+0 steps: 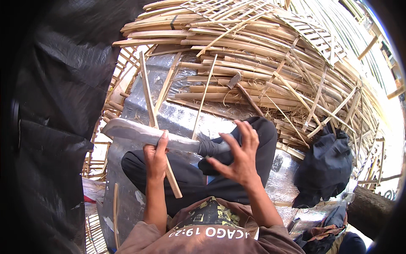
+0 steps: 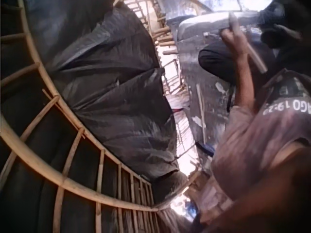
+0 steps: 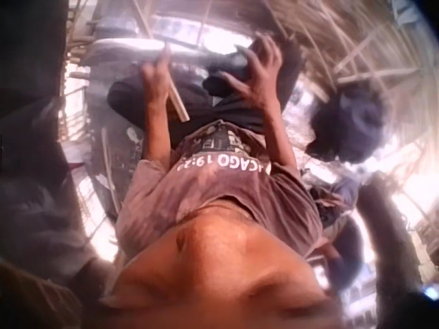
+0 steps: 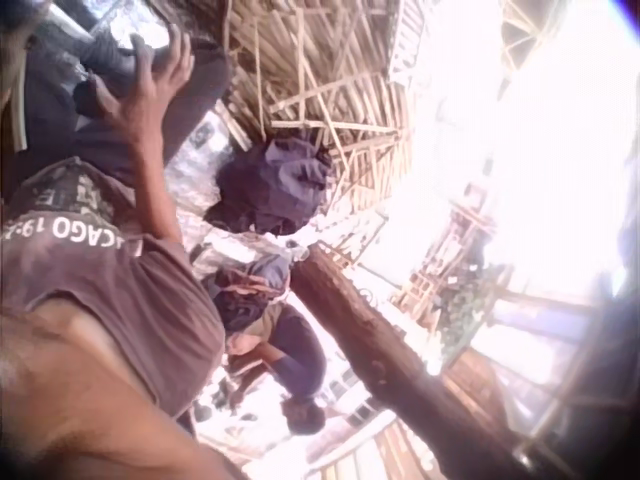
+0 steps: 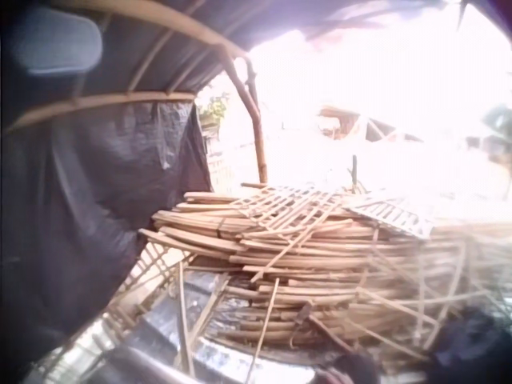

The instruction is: The person shaves a bamboo slat with a machete while sitting on a foil-covered surface and using their foot to hold the slat in place.

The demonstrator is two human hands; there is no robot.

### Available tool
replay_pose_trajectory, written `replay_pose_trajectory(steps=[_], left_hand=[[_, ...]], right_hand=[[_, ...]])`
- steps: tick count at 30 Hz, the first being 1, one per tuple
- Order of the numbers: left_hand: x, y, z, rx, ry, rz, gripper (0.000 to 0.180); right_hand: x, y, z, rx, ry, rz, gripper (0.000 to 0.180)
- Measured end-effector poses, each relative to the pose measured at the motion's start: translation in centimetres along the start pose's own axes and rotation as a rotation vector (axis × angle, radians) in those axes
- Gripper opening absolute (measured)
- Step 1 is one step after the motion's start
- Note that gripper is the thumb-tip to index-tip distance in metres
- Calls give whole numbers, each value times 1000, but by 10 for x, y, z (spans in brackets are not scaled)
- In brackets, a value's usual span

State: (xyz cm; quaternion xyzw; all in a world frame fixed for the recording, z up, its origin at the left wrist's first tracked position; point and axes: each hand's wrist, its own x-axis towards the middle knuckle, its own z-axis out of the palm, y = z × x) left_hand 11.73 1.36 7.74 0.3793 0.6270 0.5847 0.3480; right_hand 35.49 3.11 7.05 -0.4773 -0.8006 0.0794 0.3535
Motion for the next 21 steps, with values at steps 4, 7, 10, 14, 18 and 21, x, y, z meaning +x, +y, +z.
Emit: replay_pose_trajectory(steps=[4, 7, 10, 14, 18, 21], left_hand=[[7, -8, -13, 270, -137, 96, 25], [16, -16, -16, 194, -137, 15, 22], [33, -26, -23, 109, -141, -124, 24], [71, -37, -39, -121, -317, -329, 31], [114, -49, -83, -392, -468, -380, 50], [132, -38, -91, -615, -444, -336, 61]], right_hand=[[-6, -11, 50, -12, -398, -92, 91], [-12, -4, 86, 208, -559, 15, 81], [-21, -13, 106, 354, -469, 112, 68], [-20, -14, 120, 603, -421, 366, 63], [-12, -12, 103, 716, -398, 480, 77], [-9, 0, 100, 870, -397, 679, 75]])
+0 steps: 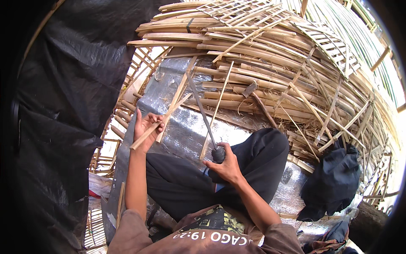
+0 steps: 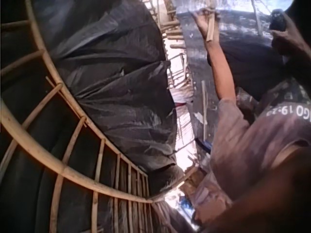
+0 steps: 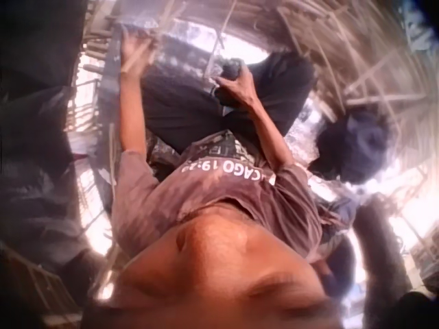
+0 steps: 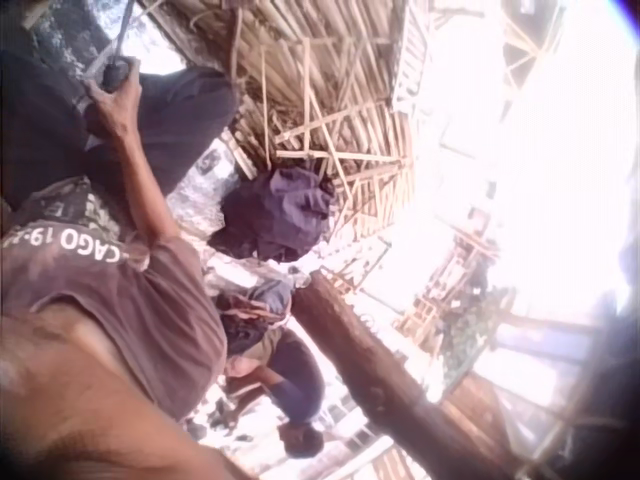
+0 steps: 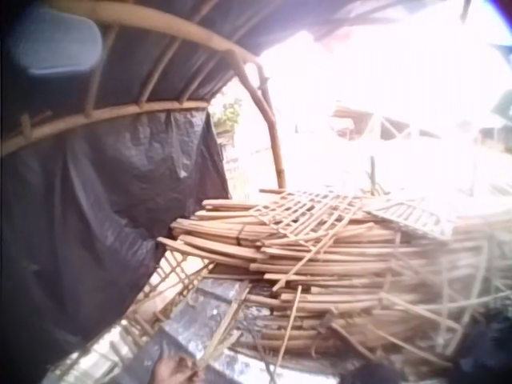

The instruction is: The person shaves a bamboo slat with a machete while sitting on a foil-covered surface and using their foot to hold the slat in place.

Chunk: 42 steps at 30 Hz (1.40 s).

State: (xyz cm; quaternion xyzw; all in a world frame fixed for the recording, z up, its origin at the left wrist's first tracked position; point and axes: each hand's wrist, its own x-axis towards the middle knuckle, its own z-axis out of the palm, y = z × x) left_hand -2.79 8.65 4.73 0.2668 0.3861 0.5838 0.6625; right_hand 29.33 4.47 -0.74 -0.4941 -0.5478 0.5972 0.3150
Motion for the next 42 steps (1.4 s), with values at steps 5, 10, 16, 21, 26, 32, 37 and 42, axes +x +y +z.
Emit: replay_pose_trajectory(steps=[5, 10, 16, 21, 26, 32, 37, 42], left_hand=[[-5, 22, 61, -154, 166, 477, 66], [17, 40, -2, 581, 420, 551, 47], [37, 59, 30, 511, 538, 880, 41], [38, 60, 58, 353, 393, 1006, 48], [55, 43, 74, 399, 397, 953, 51], [62, 16, 85, 380, 532, 979, 50], [49, 26, 96, 353, 526, 1065, 51], [67, 27, 97, 374, 414, 947, 48]], right_hand=[[-5, 13, -8, 137, 98, -12, 72], [-13, 14, -8, 216, 70, 30, 66], [-17, 46, 0, 291, 57, 84, 62], [-16, 53, 1, 295, 65, 124, 59], [-15, 58, 2, 302, 58, 123, 59], [-12, 55, 6, 250, 110, 112, 58], [-4, 13, 20, 163, 57, -13, 56], [7, -21, 35, 154, -15, -115, 58]])
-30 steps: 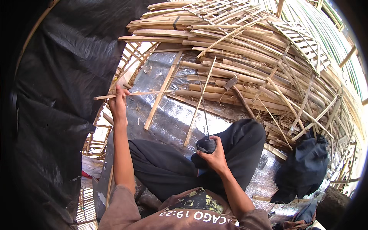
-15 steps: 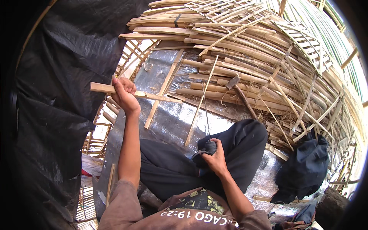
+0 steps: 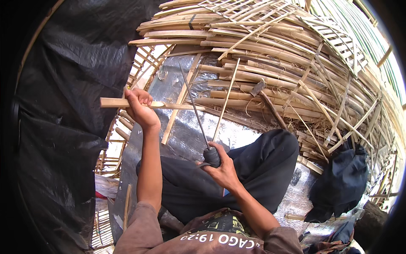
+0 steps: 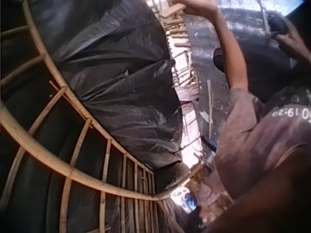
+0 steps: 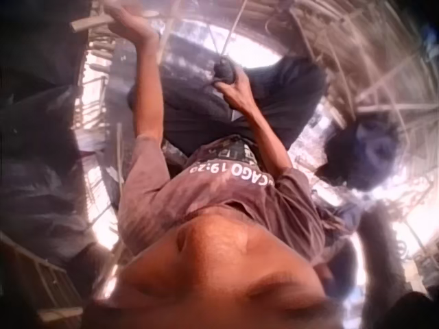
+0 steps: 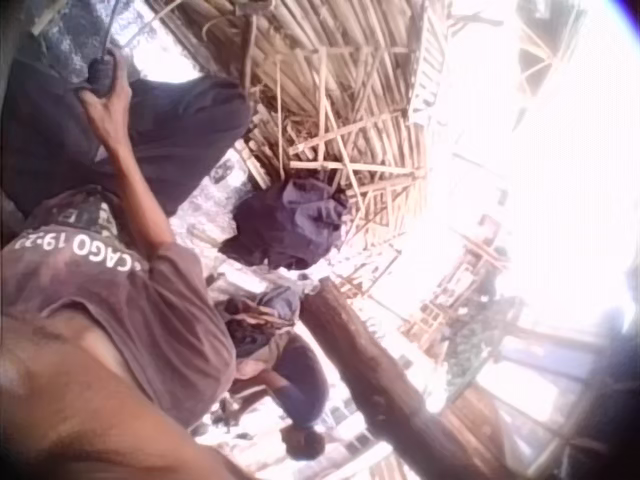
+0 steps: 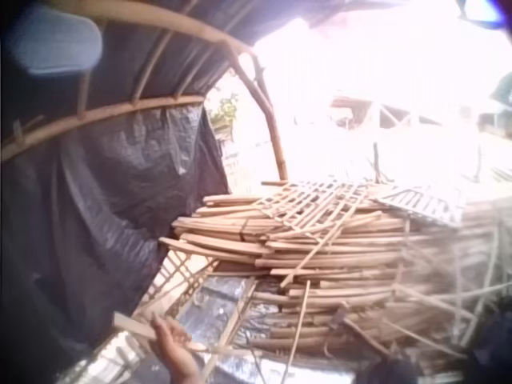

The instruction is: The person shaves a bamboo slat with a machete while sitting on a foil-covered surface and using their foot to hold the slat in place.

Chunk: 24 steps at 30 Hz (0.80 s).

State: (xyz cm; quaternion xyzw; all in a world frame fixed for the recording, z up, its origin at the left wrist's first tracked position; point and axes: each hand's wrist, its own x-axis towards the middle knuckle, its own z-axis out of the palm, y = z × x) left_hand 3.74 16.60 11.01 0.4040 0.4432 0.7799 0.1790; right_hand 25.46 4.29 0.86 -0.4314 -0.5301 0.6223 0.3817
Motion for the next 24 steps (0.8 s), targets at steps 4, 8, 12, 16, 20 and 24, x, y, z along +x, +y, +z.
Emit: replay_pose_trajectory(steps=[4, 8, 12, 16, 20, 24], left_hand=[[5, -10, -9, -69, -113, 2, 40], [8, -12, -7, 112, -108, 96, 30], [13, 6, -1, 147, -29, 178, 18], [32, 69, 18, -48, 130, 245, 20], [29, 84, 20, -137, 4, 190, 35], [22, 80, 18, -220, -113, 185, 35]], right_hand=[[0, 4, 3, 66, 5, 32, 57], [0, -8, 10, 60, -8, -15, 58], [2, -49, 21, 16, -69, -82, 62], [4, -54, 27, 46, -110, -72, 63], [6, -51, 26, 5, -157, -47, 61], [4, -64, 24, 8, -181, 10, 56]])
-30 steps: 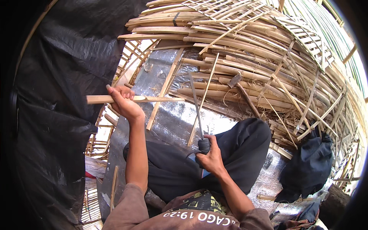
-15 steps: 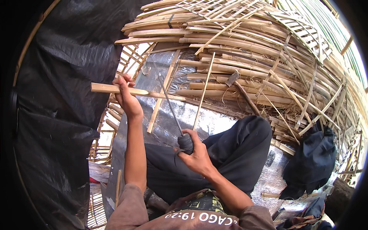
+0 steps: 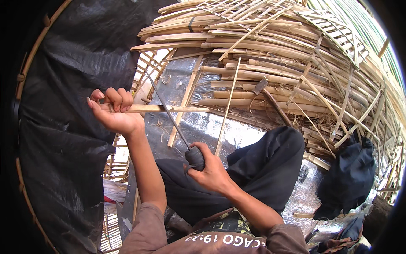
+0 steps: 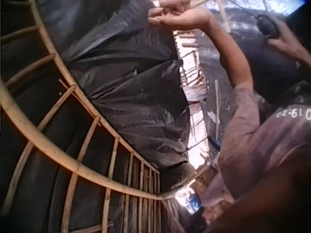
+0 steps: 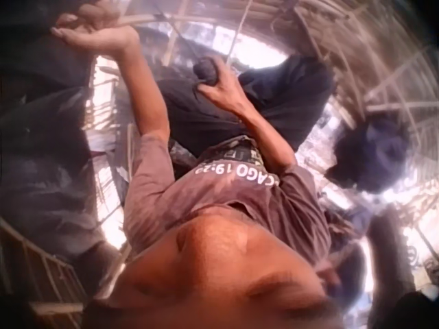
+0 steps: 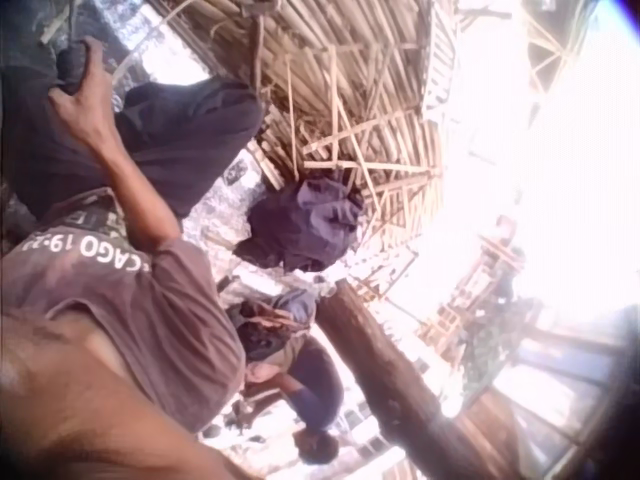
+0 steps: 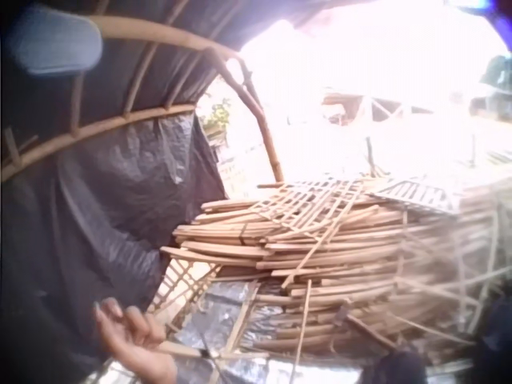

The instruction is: The person shaves a bamboo slat with a machete while sitting on a foil-covered surface and using their foot to hold the slat in place.

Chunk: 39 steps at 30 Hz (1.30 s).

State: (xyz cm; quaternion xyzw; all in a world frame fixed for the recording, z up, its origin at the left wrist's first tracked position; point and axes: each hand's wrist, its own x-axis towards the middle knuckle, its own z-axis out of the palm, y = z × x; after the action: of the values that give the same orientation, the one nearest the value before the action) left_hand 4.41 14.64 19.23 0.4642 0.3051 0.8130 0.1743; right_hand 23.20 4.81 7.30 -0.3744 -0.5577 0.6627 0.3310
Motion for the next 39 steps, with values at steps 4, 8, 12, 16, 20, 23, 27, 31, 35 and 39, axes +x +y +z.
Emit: replay_pose_trajectory(steps=[4, 8, 12, 16, 20, 23, 27, 31, 35, 39], left_hand=[[-9, -6, 6, 101, 86, 102, 30], [-14, -7, 12, 148, 189, 155, 28], [-4, -11, 11, 171, 213, 176, 27], [-8, -20, 19, 228, 174, 342, 25], [-9, -19, 19, 253, 225, 307, 25], [-9, -19, 17, 243, 187, 313, 26], [-11, -19, 18, 255, 153, 323, 25], [-15, -14, 24, 264, 226, 283, 25], [-17, -11, 21, 204, 229, 222, 25], [-17, -16, 22, 229, 188, 272, 24]], right_hand=[[2, -17, 4, 19, -21, -72, 54], [8, -2, 5, -62, 8, -115, 49], [11, -16, 4, -76, 7, -61, 45], [5, -28, 5, -3, 39, -105, 45], [12, -6, 0, -63, 49, -87, 44], [12, -5, -2, -95, 55, -110, 45], [6, -41, 2, 28, 17, -122, 46], [18, -7, 4, -81, 69, -118, 47], [23, 7, -7, -137, 90, -11, 47], [9, -32, -1, -19, 17, -115, 44]])
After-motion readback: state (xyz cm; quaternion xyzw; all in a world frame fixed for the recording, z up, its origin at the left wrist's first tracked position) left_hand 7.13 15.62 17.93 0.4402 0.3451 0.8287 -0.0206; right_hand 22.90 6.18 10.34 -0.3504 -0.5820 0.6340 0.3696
